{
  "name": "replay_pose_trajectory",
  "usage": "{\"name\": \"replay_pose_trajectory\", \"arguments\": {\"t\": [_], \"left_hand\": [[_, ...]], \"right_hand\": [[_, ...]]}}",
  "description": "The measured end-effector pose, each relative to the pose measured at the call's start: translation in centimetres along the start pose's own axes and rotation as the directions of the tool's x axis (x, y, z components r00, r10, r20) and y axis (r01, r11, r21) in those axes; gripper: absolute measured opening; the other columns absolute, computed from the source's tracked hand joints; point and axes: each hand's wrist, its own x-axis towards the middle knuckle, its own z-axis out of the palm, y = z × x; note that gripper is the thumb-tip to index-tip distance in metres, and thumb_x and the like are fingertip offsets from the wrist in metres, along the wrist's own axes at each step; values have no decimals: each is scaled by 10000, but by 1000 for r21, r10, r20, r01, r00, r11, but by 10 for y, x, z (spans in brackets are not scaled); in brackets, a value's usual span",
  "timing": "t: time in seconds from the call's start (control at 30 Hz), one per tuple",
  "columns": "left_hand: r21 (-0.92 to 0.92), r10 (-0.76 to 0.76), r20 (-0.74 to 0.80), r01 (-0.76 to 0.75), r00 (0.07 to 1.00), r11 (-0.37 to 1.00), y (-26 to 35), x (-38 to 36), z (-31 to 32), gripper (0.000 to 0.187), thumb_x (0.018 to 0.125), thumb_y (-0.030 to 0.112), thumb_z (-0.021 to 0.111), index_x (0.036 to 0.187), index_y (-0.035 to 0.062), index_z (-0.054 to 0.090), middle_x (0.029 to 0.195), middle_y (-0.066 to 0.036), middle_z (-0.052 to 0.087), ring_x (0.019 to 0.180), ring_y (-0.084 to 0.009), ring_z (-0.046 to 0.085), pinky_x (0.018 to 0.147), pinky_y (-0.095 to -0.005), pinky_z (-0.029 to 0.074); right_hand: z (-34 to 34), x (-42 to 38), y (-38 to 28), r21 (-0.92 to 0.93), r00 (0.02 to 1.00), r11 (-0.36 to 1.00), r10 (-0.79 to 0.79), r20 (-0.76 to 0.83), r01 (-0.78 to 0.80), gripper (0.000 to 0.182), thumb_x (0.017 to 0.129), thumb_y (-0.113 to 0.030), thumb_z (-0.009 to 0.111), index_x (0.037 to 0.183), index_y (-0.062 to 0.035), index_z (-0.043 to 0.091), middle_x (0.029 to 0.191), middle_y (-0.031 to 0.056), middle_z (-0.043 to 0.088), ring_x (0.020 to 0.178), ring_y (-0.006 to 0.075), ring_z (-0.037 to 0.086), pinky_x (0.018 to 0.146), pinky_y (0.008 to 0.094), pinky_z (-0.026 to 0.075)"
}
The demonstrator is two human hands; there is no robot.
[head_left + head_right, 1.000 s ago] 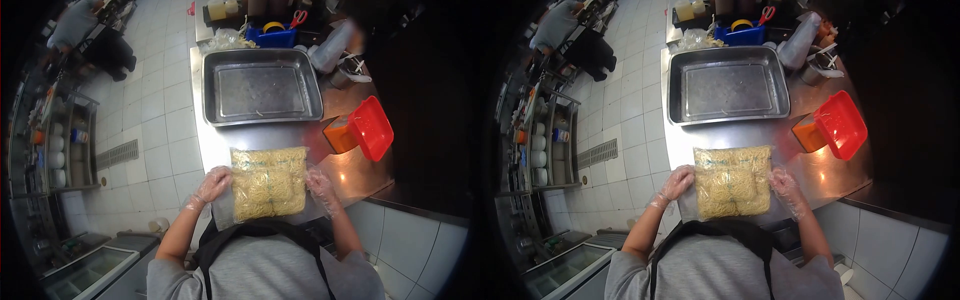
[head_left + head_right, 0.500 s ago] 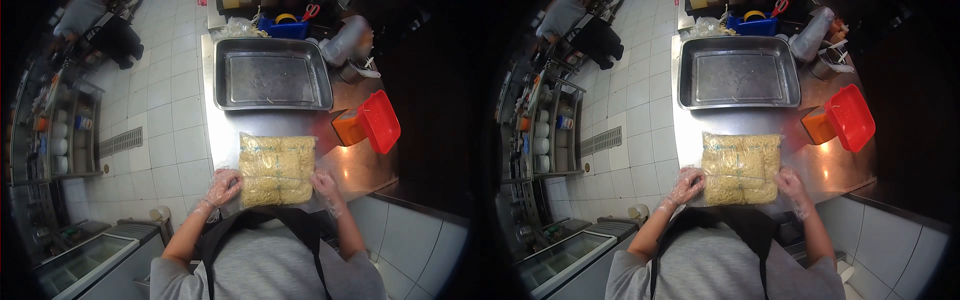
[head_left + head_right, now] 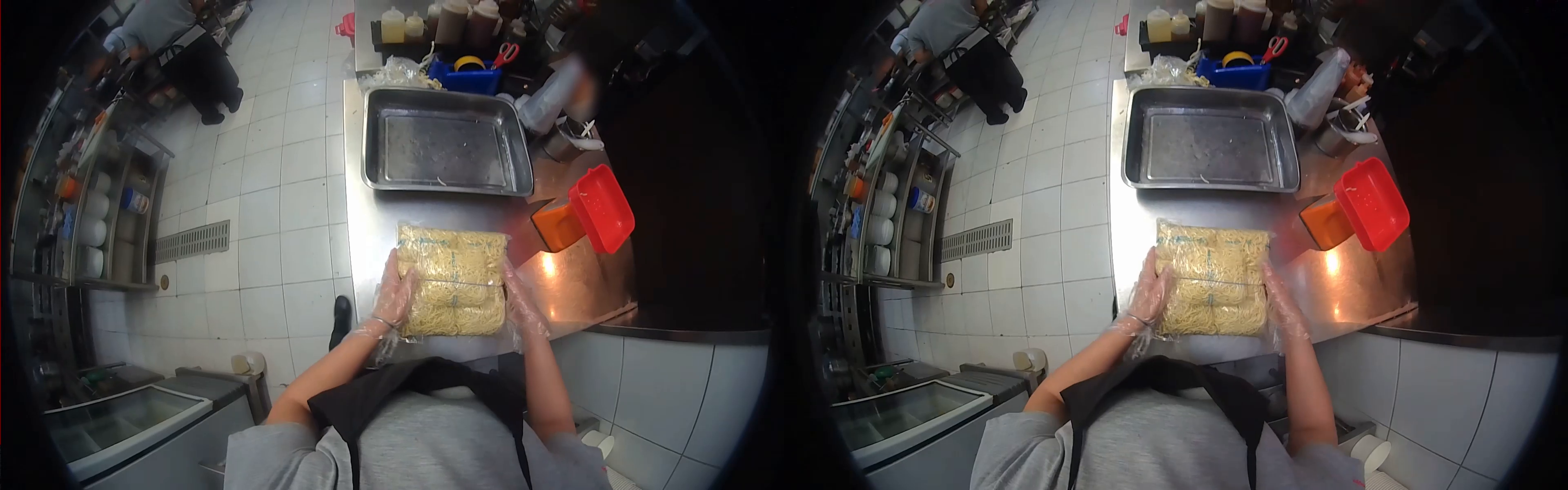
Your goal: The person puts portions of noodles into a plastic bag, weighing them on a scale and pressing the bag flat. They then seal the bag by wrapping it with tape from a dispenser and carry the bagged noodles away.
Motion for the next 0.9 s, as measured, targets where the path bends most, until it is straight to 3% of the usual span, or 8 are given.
{"name": "replay_pose_trajectory", "arguments": {"t": [0.17, 0.37, 0.5, 0.57, 0.67, 0.8, 0.83, 0.9], "left_hand": [[-100, -165, 148, 181, 975, 978, 5, 18, -28, 711, 978, 467, 446, 1407, -81, 302, 1385, -277, 408, 1310, -359, 396, 1103, -392, 297], [-234, -245, 201, 289, 949, 928, -57, 27, -98, 831, 952, 638, 343, 1445, -27, 269, 1386, -235, 429, 1316, -284, 401, 1058, -360, 372], [-744, -274, 460, 535, 845, 401, -41, 27, -212, 897, 903, 711, 362, 1451, 5, 286, 1381, -204, 462, 1241, -292, 501, 1033, -427, 427], [-829, -254, 466, 518, 847, 208, -38, 33, -275, 925, 888, 732, 358, 1443, -6, 301, 1374, -206, 475, 1223, -280, 524, 1009, -434, 460], [-897, -245, 411, 437, 878, 59, -54, 38, -359, 925, 888, 733, 355, 1438, -9, 309, 1367, -202, 482, 1219, -278, 528, 1008, -428, 460], [-948, -281, 288, 313, 915, 49, -76, 38, -448, 926, 887, 735, 351, 1432, -13, 321, 1357, -197, 492, 1212, -276, 533, 1006, -419, 461], [-958, -296, 252, 281, 921, 59, -81, 37, -467, 926, 887, 736, 350, 1430, -15, 323, 1355, -196, 494, 1211, -275, 535, 1005, -417, 461], [-973, -314, 187, 220, 931, 72, -89, 42, -501, 927, 887, 737, 348, 1427, -17, 329, 1350, -194, 499, 1208, -274, 537, 1004, -412, 462]], "right_hand": [[75, -53, -41, 204, 973, 970, 163, -161, -129, 714, 871, -420, 672, 1400, -17, 411, 1329, 134, 526, 1191, 239, 539, 975, 389, 466], [174, -42, -44, 36, 997, 999, 27, 68, -29, 729, 831, -304, 715, 1399, 10, 382, 1258, 134, 562, 1139, 245, 573, 956, 380, 474], [345, -36, -72, -303, 961, 944, -48, 273, 133, 779, 852, -322, 700, 1427, 40, 319, 1273, 150, 553, 1173, 255, 544, 1031, 364, 409], [432, -32, -83, -505, 902, 829, 1, 433, 242, 877, 878, -408, 658, 1472, 52, 206, 1415, 218, 427, 1325, 342, 405, 1114, 404, 297], [522, 2, -17, -676, 748, 328, -205, 631, 660, 872, 900, -438, 605, 1508, -9, 150, 1531, 263, 214, 1428, 425, 173, 1158, 450, 172], [596, 22, -20, -431, 444, 238, -1, 896, 870, 752, 945, -380, 529, 1509, -35, 172, 1580, 206, 105, 1445, 448, 61, 1168, 479, 111], [597, 40, -20, -277, 292, 315, 0, 957, 908, 672, 970, -338, 504, 1504, -52, 214, 1577, 170, 169, 1449, 396, 132, 1158, 479, 173], [586, 78, -21, -295, 436, 698, -27, 900, 652, 651, 974, -352, 508, 1501, -72, 246, 1560, 153, 230, 1435, 336, 208, 1136, 463, 240]]}}
